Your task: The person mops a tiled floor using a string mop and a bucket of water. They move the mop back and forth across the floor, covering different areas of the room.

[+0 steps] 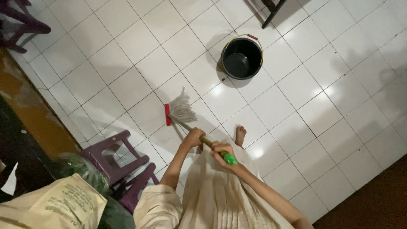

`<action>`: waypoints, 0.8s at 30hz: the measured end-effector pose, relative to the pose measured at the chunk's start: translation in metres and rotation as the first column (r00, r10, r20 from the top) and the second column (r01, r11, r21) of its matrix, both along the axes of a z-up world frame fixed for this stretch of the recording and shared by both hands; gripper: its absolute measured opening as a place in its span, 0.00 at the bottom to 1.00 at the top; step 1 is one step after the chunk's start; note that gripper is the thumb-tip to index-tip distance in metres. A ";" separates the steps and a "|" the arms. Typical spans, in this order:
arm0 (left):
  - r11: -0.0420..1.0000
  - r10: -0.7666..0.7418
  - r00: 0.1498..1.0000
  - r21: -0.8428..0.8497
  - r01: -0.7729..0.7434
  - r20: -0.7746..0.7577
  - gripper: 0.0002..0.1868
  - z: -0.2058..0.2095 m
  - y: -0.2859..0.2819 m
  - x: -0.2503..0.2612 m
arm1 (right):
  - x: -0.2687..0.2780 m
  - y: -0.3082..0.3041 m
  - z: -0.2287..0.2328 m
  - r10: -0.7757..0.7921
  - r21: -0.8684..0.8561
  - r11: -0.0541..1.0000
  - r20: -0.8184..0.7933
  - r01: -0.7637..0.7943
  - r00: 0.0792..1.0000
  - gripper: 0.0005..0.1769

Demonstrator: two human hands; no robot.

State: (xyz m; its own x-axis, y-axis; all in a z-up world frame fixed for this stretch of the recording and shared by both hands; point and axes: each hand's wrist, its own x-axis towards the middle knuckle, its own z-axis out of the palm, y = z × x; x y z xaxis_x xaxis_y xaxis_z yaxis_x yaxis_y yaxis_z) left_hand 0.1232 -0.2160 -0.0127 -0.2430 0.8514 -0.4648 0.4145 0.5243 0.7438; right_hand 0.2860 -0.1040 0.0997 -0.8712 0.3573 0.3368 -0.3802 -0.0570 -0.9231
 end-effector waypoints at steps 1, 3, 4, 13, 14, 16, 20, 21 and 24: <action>1.000 -0.002 1.000 -0.007 0.002 0.007 0.07 -0.019 -0.004 0.008 | 0.006 -0.001 0.002 -0.002 -0.007 1.000 0.007 0.002 1.000 0.22; 0.999 0.032 0.999 0.025 -0.032 0.017 0.09 -0.057 -0.004 0.020 | 0.015 0.004 0.008 0.016 -0.010 1.000 0.077 -0.015 0.997 0.23; 0.999 0.026 0.999 0.021 -0.027 0.023 0.09 -0.058 0.004 0.029 | 0.023 0.010 0.011 0.011 -0.014 1.000 0.083 -0.010 0.996 0.23; 0.913 -0.044 0.999 0.405 0.051 -0.027 0.11 -0.080 0.131 0.127 | 0.107 0.094 0.054 -0.155 0.083 0.987 0.210 0.140 0.965 0.26; 0.873 -0.061 0.998 0.485 0.060 -0.013 0.13 -0.069 0.149 0.136 | 0.114 0.103 0.062 -0.173 0.132 0.981 0.229 0.146 0.958 0.25; 0.824 -0.086 0.996 0.562 0.069 0.003 0.15 -0.047 0.184 0.147 | 0.125 0.121 0.071 -0.198 0.182 0.971 0.250 0.155 0.948 0.25; 0.747 -0.212 0.967 0.662 0.067 0.140 0.14 -0.045 0.257 0.164 | 0.140 0.154 0.059 -0.251 0.345 0.926 0.263 0.152 0.931 0.25; 0.742 -0.255 0.956 0.664 0.097 0.145 0.14 -0.057 0.274 0.172 | 0.143 0.160 0.051 -0.252 0.398 0.907 0.260 0.135 0.932 0.25; 0.756 -0.277 0.949 0.644 0.118 0.151 0.16 -0.051 0.304 0.175 | 0.139 0.180 0.034 -0.244 0.484 0.868 0.219 0.112 0.945 0.24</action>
State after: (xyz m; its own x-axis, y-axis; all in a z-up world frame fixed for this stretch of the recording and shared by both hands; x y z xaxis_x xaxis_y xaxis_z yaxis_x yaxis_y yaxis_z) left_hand 0.2983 0.0875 -0.0642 0.0055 0.9865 0.1635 0.2379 -0.1601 0.9580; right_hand 0.4250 0.0763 0.1337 -0.8870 0.3767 0.2672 -0.0807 0.4432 -0.8928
